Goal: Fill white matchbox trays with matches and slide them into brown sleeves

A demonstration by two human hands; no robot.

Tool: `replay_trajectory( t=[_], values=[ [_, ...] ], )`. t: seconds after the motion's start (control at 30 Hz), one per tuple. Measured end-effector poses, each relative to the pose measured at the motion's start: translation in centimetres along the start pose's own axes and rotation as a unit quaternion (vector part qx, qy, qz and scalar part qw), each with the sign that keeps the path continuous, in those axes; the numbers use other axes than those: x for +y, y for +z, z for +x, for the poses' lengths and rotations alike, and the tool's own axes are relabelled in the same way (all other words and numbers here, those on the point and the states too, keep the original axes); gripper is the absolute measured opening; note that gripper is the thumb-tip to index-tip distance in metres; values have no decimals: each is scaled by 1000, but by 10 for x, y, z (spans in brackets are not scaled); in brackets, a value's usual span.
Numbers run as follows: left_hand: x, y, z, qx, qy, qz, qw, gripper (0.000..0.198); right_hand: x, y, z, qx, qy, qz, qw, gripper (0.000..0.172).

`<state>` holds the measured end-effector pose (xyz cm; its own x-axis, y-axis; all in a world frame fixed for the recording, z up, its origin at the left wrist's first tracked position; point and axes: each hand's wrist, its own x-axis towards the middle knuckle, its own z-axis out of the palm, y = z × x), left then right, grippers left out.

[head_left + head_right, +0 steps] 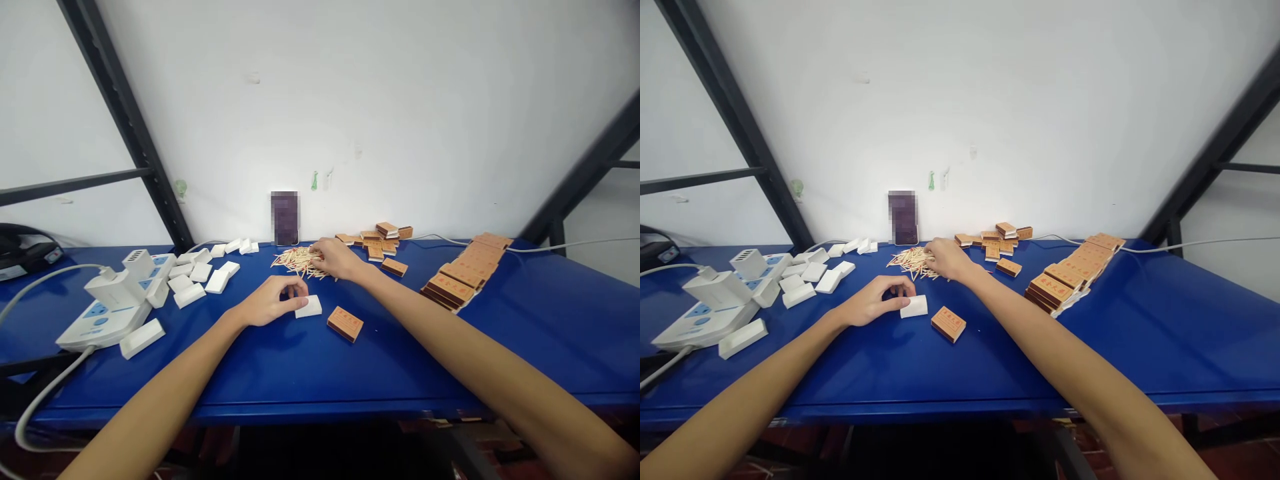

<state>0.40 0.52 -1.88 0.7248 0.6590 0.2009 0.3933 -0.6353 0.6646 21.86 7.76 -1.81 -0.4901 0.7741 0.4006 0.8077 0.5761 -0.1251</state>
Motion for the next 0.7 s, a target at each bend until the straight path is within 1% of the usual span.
replay_trajectory(
  t=[0.13,0.3,0.4,0.43,0.47,0.53,0.6,0.63,0.7],
  values=[
    [0,0,0,1,-4,5,1000,27,-1,-4,2,3,-6,11,1000,18],
    [4,0,-1,-14,5,9,1000,24,-2,-7,-4,12,-3,55,998,19],
    [8,0,-1,-32,14,-19,999,24,-8,-7,-15,30,-28,103,994,23],
    [7,1,0,-30,16,-32,999,24,-11,-7,-19,34,-41,114,992,24],
    [6,1,1,-19,14,-40,999,25,-14,-7,-23,32,-54,123,990,24],
    [2,2,3,31,-3,-32,999,26,-20,-8,-31,10,-67,142,988,22],
    [-5,3,4,97,-29,12,995,25,-25,-11,-38,-14,-62,172,983,22],
    [-8,3,5,119,-39,38,991,24,-27,-13,-42,-16,-54,188,981,24],
    [-13,3,5,136,-50,81,986,21,-28,-16,-48,2,-35,210,977,26]
  ],
)
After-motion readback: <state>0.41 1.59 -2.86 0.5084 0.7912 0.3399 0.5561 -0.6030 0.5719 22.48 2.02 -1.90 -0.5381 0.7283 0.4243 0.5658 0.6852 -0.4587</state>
